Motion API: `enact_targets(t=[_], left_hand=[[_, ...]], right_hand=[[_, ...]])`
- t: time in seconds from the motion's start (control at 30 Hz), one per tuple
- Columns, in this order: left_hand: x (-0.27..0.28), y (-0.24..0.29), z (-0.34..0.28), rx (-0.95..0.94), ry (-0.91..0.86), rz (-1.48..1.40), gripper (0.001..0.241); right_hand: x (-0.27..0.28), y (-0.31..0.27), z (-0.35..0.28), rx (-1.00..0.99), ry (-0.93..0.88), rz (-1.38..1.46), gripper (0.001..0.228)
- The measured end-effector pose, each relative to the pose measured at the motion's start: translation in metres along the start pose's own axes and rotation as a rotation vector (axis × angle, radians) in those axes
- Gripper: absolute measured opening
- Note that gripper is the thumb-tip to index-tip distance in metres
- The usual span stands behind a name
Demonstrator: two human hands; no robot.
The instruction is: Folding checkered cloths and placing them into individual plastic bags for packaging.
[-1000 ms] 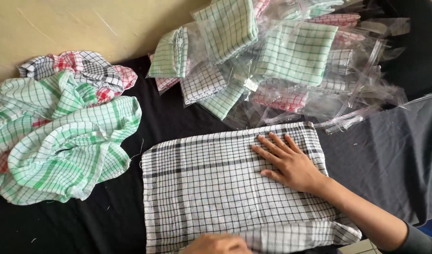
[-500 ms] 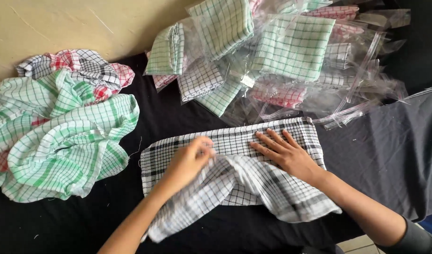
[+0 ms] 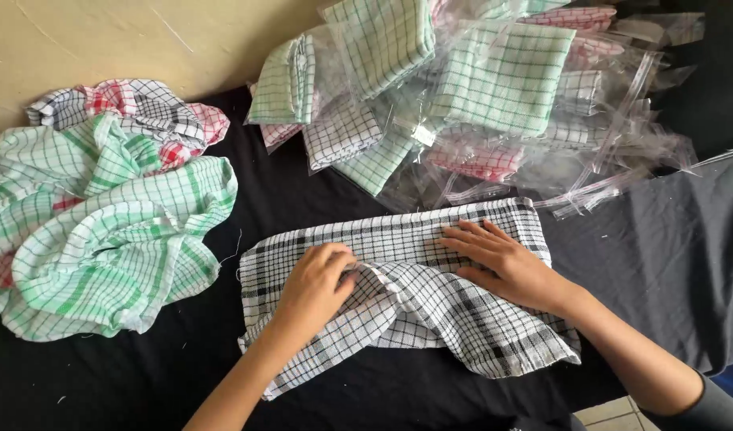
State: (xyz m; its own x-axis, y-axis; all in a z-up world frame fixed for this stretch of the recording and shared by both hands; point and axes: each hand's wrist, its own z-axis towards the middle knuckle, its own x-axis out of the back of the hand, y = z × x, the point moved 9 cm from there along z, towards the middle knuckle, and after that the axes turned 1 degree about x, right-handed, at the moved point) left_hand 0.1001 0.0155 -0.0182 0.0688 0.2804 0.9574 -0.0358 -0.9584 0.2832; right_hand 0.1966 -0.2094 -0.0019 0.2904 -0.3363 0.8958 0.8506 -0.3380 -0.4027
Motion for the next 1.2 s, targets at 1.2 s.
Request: enact_targets(t=[1.2], left_hand=[[0.056, -0.13, -0.096, 0.927, 0.256, -1.286, 0.064]], right_hand=[[0.036, 0.113, -0.119, -1.167, 0.254, 0.807, 0.046]])
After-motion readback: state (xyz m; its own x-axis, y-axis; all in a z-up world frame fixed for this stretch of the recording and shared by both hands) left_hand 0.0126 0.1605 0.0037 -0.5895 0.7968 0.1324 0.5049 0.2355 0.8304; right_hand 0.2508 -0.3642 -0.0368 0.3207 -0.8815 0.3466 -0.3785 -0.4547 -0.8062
